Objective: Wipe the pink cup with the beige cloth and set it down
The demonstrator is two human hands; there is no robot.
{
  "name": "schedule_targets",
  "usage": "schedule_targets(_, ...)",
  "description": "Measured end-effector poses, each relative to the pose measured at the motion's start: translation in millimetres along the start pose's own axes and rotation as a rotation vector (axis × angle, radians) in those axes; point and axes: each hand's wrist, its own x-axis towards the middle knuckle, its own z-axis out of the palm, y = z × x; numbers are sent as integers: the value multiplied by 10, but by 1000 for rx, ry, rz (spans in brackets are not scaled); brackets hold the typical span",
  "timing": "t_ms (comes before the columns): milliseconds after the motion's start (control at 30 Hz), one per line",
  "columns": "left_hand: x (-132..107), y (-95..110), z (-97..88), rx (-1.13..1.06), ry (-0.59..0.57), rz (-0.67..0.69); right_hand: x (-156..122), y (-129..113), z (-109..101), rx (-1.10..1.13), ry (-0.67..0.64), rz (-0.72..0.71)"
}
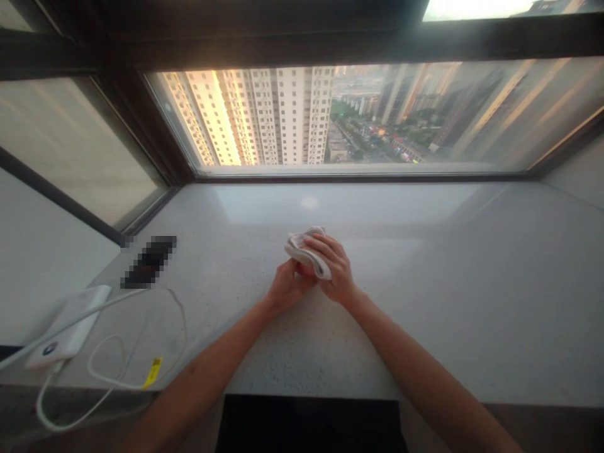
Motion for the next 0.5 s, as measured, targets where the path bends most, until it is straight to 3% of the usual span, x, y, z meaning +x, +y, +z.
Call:
schedule_targets(100,9,118,-21,-6,13,23,-31,216,82,305,255,457)
schedule_targets(167,9,180,-41,-19,-6,50,-56,347,128,470,333,744)
schedule_targets(233,9,198,-54,-57,-19,34,-72,405,147,532,360,864)
schedule_targets(333,27,151,-58,-252,1,-96,-69,331,149,481,371,767)
schedule_targets(500,123,76,-94,-845,90,-340,-47,3,285,462,342,534)
